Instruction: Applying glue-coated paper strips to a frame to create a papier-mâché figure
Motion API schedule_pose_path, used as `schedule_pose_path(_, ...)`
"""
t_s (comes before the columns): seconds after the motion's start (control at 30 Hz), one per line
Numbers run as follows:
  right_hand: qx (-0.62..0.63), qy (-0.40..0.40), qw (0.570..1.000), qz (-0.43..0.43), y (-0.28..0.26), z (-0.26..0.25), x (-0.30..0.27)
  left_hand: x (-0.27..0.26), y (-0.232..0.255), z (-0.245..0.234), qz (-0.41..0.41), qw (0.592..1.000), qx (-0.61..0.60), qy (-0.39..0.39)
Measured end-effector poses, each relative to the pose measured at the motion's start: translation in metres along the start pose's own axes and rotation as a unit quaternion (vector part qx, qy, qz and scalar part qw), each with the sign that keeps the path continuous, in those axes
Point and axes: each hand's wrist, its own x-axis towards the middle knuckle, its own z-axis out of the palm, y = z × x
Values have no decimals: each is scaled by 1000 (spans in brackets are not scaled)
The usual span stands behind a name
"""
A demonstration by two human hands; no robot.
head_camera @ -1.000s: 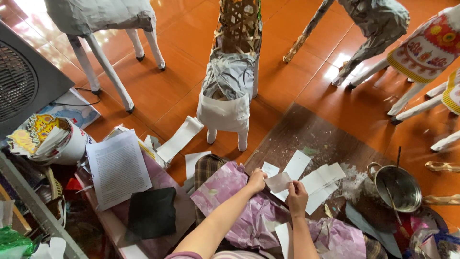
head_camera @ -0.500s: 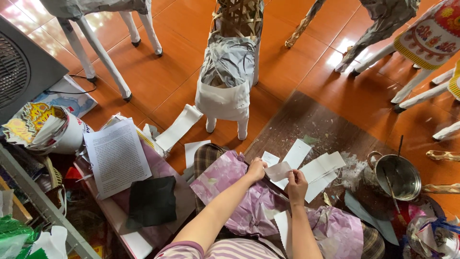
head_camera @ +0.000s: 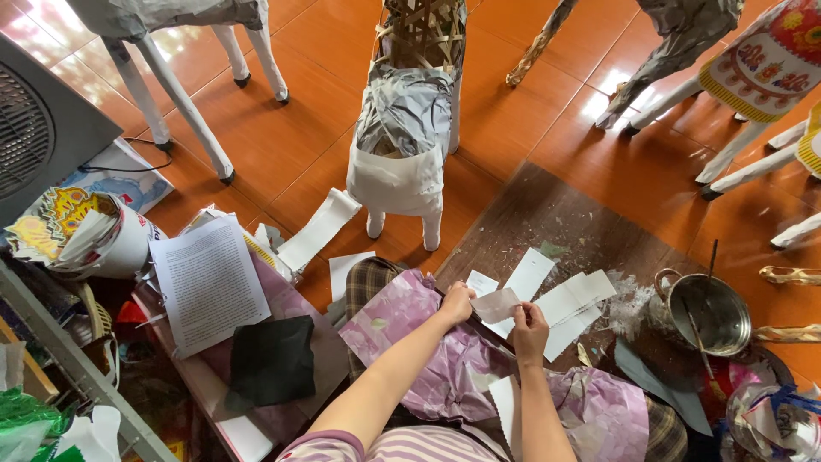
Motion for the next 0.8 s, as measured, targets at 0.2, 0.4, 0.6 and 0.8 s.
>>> schedule_pose_path(0.2,1,3,1000,-7,-4,0,-1,-2,0,-1,-2,1000,-3,-6)
schedule_pose_path(0.4,3,2,1000,-10,-2,-1,-1,-2,1,-2,-2,1000,-5,-2)
schedule_pose_path(0.6,4,4,1000,-11,-1,2,-1,-2,2,-1,3,1000,2,2)
schedule_pose_path(0.8,0,2,1000,-11,0,1,-1,-2,2,-2,4,1000,-8,-4)
